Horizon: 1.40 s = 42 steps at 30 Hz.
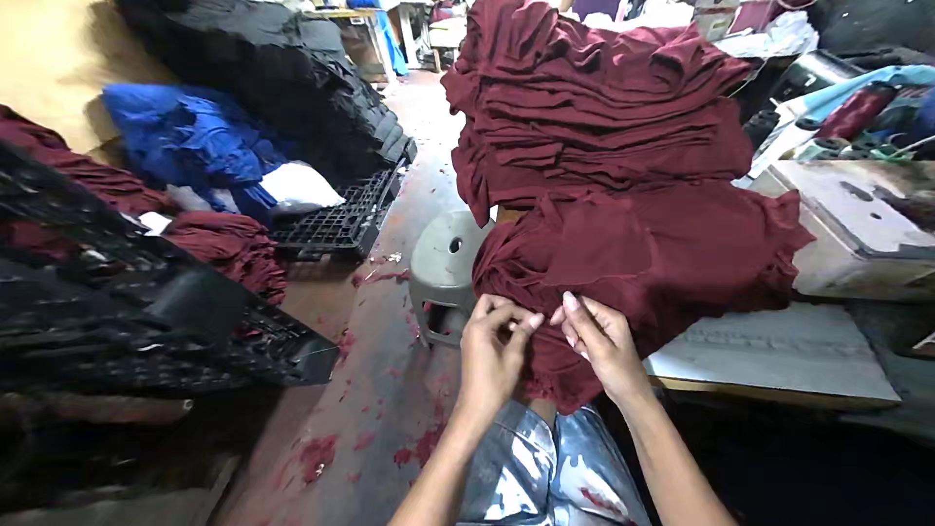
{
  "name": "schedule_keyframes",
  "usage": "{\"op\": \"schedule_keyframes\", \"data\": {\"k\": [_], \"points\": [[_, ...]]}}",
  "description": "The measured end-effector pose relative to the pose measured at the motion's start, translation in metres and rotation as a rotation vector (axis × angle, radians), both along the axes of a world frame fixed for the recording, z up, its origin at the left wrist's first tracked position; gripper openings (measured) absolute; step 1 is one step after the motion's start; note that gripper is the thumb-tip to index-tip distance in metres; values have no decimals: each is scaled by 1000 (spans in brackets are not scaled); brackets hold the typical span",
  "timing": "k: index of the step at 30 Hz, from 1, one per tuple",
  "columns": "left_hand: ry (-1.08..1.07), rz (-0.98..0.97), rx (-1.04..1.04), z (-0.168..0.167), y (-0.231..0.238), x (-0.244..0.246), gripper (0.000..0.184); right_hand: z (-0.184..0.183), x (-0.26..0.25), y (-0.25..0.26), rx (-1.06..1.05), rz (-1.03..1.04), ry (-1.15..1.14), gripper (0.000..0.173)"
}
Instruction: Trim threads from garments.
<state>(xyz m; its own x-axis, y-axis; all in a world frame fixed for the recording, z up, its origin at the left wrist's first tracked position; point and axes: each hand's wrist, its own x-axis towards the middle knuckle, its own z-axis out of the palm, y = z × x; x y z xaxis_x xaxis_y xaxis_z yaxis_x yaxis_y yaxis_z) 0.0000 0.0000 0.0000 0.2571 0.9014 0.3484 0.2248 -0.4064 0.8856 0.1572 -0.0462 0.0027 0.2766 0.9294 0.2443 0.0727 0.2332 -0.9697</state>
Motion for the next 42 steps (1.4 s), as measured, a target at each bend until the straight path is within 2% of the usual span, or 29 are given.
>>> {"op": "schedule_keyframes", "data": {"k": [2, 4, 9, 16, 24, 29, 31, 33, 34, 36, 38, 40, 42], "points": [[-78, 3, -139, 7, 4, -7, 6, 0, 3, -3, 19, -30, -153, 28], [-89, 16, -194, 9, 5, -12, 8, 0, 1, -6, -14, -50, -291, 26], [-138, 2, -308, 15, 5, -13, 9, 9, -7, -18, -252, -67, -500, 27], [-219, -29, -417, 19, 6, -16, 9, 8, 9, -23, -202, 33, -436, 22], [-293, -36, -497, 20, 6, -18, 10, 15, -6, -14, -178, -105, -631, 27], [-340, -55, -547, 24, 4, -21, 10, 18, 20, -24, -272, 139, -508, 34], [-308, -42, -475, 21, 3, -20, 10, 18, 37, -28, -191, 351, -436, 34], [-201, -14, -282, 13, 3, -19, 6, 19, 49, -26, -69, 574, -306, 37], [-143, -2, -188, 10, 2, -17, 3, 21, 49, -24, -30, 575, -245, 39], [-18, 7, -66, 5, 1, -13, 10, 25, 40, -16, -38, 379, -162, 32], [121, 32, 35, 4, -1, -10, 16, 26, 29, -4, -125, 116, -84, 40], [239, 66, 150, 6, -2, -7, 12, 20, 21, 9, -155, -66, -6, 50], [289, 102, 249, 5, -2, -6, 6, 20, 10, 15, -65, -136, -49, 46]]}}
